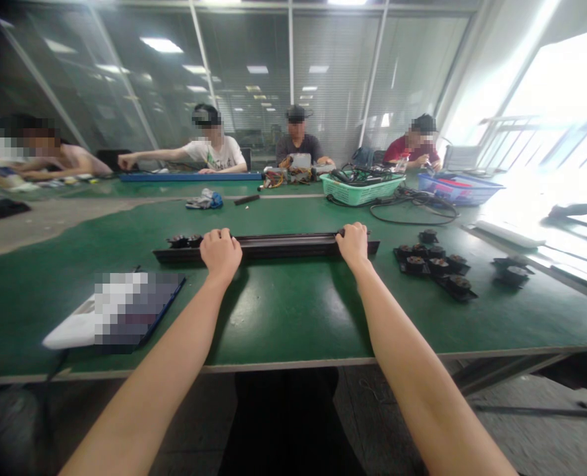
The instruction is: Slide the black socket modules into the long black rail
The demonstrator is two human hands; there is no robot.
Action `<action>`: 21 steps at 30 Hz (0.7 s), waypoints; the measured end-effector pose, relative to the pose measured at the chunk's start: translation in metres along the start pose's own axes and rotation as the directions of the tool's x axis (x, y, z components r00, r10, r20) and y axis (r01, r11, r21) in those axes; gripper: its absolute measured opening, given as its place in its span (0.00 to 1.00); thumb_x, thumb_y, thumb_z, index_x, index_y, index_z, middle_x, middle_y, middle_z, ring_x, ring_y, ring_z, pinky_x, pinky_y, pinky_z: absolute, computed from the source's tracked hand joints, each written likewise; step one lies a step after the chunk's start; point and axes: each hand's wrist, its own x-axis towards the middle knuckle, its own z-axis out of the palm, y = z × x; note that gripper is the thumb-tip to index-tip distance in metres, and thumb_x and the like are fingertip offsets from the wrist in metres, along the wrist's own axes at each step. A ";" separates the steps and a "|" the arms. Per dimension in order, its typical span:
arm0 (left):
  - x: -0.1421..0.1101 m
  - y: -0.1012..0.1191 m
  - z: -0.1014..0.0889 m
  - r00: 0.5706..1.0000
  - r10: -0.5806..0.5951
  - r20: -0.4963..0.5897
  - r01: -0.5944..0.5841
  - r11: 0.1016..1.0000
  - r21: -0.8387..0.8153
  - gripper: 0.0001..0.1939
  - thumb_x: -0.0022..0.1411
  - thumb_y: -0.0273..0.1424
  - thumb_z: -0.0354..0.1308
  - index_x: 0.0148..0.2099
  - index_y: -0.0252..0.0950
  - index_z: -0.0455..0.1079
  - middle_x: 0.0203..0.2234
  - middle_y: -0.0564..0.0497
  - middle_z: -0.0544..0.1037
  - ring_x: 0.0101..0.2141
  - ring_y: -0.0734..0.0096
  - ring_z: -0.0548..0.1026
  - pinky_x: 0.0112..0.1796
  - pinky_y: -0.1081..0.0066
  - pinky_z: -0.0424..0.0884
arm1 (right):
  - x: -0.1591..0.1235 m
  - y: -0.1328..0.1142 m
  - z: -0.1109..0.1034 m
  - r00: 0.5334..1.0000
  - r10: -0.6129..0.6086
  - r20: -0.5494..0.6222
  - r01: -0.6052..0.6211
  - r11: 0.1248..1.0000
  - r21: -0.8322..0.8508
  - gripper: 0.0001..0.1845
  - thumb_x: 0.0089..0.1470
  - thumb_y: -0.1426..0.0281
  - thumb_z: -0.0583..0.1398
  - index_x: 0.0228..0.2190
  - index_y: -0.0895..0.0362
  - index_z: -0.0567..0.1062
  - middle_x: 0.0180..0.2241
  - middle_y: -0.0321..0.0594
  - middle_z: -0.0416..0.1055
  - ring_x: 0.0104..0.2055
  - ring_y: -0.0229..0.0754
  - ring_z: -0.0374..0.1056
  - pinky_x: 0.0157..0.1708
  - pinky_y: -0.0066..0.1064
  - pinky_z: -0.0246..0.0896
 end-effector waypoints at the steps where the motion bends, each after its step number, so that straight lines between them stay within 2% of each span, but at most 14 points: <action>1: 0.000 0.000 0.000 1.000 -0.002 0.001 0.002 1.000 -0.004 0.17 0.72 0.27 0.48 0.56 0.30 0.73 0.53 0.32 0.77 0.58 0.43 0.72 0.59 0.52 0.66 | 0.000 0.000 0.001 1.000 -0.003 -0.003 0.003 1.000 0.001 0.15 0.59 0.70 0.61 0.41 0.62 0.85 0.41 0.55 0.74 0.48 0.57 0.66 0.54 0.46 0.62; 17: 0.000 -0.002 0.004 1.000 0.002 -0.010 -0.002 1.000 -0.015 0.17 0.71 0.28 0.49 0.56 0.30 0.73 0.53 0.32 0.77 0.58 0.42 0.71 0.59 0.51 0.65 | 0.002 0.009 -0.004 1.000 0.017 -0.010 -0.017 1.000 -0.018 0.14 0.58 0.70 0.60 0.39 0.61 0.85 0.38 0.54 0.75 0.47 0.57 0.65 0.54 0.45 0.60; 21: 0.000 -0.002 0.003 1.000 0.000 -0.004 0.000 1.000 -0.009 0.17 0.71 0.28 0.49 0.56 0.30 0.73 0.53 0.32 0.77 0.58 0.42 0.71 0.59 0.52 0.65 | 0.004 0.010 -0.005 1.000 0.006 0.022 -0.004 0.999 -0.049 0.15 0.58 0.70 0.59 0.39 0.62 0.85 0.38 0.55 0.76 0.47 0.57 0.65 0.54 0.45 0.60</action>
